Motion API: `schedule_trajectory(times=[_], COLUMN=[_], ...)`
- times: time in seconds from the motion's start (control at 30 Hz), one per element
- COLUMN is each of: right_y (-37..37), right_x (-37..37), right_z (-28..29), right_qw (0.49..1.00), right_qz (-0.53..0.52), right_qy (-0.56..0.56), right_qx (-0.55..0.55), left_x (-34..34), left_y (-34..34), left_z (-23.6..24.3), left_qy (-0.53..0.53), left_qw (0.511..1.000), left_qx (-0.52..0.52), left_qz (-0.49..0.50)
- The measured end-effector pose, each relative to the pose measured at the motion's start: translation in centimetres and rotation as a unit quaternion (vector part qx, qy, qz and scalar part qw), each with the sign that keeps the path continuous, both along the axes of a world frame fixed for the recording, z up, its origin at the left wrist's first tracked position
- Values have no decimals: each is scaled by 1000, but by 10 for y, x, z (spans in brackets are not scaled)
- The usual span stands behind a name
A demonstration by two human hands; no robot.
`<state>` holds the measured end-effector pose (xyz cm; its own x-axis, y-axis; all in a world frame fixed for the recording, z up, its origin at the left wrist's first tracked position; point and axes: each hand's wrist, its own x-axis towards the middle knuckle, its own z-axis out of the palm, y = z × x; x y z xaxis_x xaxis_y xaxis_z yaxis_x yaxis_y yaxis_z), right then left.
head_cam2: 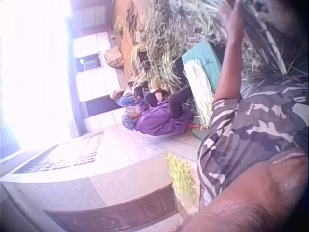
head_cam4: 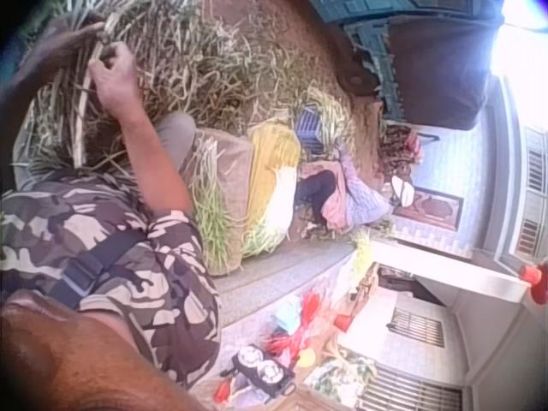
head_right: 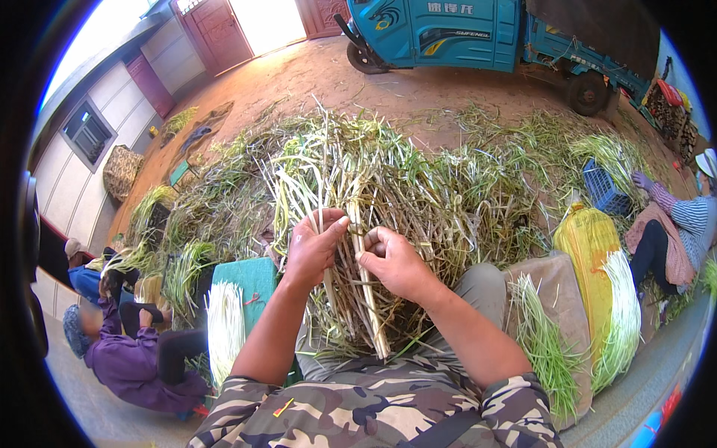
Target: The person sits on the ground and repeatedly pulls long, thin strips from a pile of plant material, separating them by hand. The strips are gathered and placed into a growing bundle on a green block beside them.
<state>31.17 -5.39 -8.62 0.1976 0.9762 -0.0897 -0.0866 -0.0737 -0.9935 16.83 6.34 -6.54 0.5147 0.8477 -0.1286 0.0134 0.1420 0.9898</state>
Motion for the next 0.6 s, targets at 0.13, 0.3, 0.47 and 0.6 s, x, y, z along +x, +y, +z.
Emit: schedule_trajectory(times=[0.13, 0.3, 0.47, 0.6], right_y=[-3, -2, -3, 1], right_x=[-4, -6, -5, -6], right_z=[5, 2, -4, -11], right_qw=[1000, 999, 999, 999], right_qz=[-4, -10, -17, -28], right_qy=[1, 17, 8, -18], right_qx=[0, -25, -38, -19], left_x=[2, 5, 4, 5], left_y=[-1, -1, -1, -2], left_z=[6, 3, 1, 0], left_qy=[-21, -16, -2, 12], left_qw=[998, 998, 998, 999], left_qx=[-53, -62, -56, -46], left_qz=[-25, -19, -13, 12])
